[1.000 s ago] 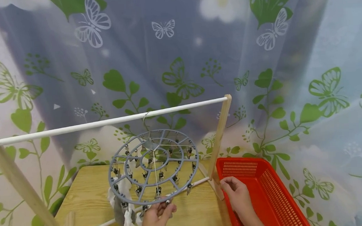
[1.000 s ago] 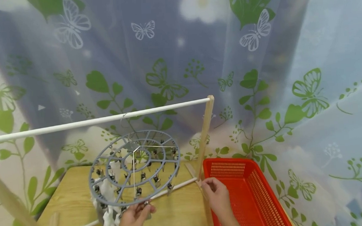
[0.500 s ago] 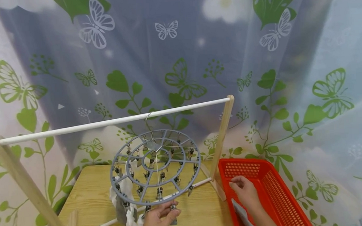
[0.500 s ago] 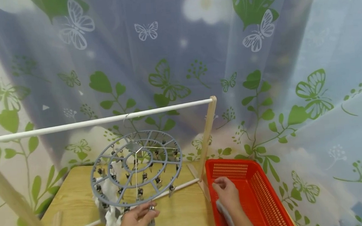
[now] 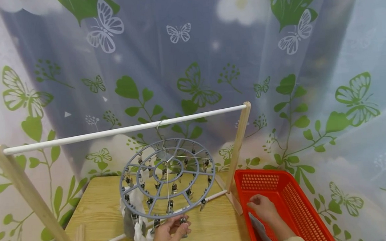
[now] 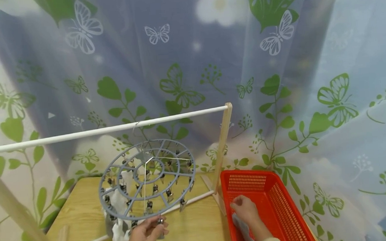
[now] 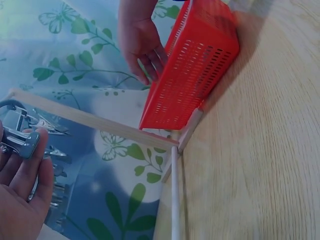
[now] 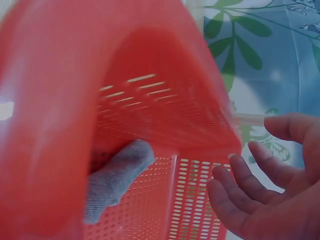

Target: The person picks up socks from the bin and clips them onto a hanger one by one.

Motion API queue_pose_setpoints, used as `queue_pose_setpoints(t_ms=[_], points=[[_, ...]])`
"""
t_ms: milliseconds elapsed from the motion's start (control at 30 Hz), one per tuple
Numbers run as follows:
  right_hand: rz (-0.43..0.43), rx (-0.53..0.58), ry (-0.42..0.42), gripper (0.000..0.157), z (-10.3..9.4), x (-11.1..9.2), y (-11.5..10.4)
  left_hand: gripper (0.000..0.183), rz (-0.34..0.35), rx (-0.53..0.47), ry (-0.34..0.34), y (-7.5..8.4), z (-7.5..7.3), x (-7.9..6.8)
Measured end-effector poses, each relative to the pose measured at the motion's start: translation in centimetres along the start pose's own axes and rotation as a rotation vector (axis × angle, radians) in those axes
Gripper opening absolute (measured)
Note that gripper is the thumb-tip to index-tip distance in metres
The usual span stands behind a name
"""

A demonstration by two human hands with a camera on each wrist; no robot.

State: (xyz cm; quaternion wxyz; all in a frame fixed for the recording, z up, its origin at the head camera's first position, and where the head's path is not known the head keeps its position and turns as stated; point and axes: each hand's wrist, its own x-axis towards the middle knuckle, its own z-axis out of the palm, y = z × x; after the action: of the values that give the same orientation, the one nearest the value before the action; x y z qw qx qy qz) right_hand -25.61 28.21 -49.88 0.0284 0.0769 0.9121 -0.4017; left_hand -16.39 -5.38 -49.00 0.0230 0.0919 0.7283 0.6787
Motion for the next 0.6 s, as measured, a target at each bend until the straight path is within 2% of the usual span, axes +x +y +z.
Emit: queue_pose_setpoints(t_ms=[133, 433, 600], points=[[0.015, -0.007, -0.051, 0.017, 0.3, 0.4, 0.6, 0.045, 0.008, 0.005, -0.006, -0.1, -0.1, 0.0], [0.04, -0.078, -0.184, 0.037, 0.5, 1.1, 1.4, 0.044, 0.022, -0.021, -0.041, -0.3, -0.2, 0.0], [0.043, -0.087, -0.253, 0.035, 0.2, 1.5, 1.6, 0.045, 0.021, -0.014, -0.063, -0.3, -0.3, 0.0]])
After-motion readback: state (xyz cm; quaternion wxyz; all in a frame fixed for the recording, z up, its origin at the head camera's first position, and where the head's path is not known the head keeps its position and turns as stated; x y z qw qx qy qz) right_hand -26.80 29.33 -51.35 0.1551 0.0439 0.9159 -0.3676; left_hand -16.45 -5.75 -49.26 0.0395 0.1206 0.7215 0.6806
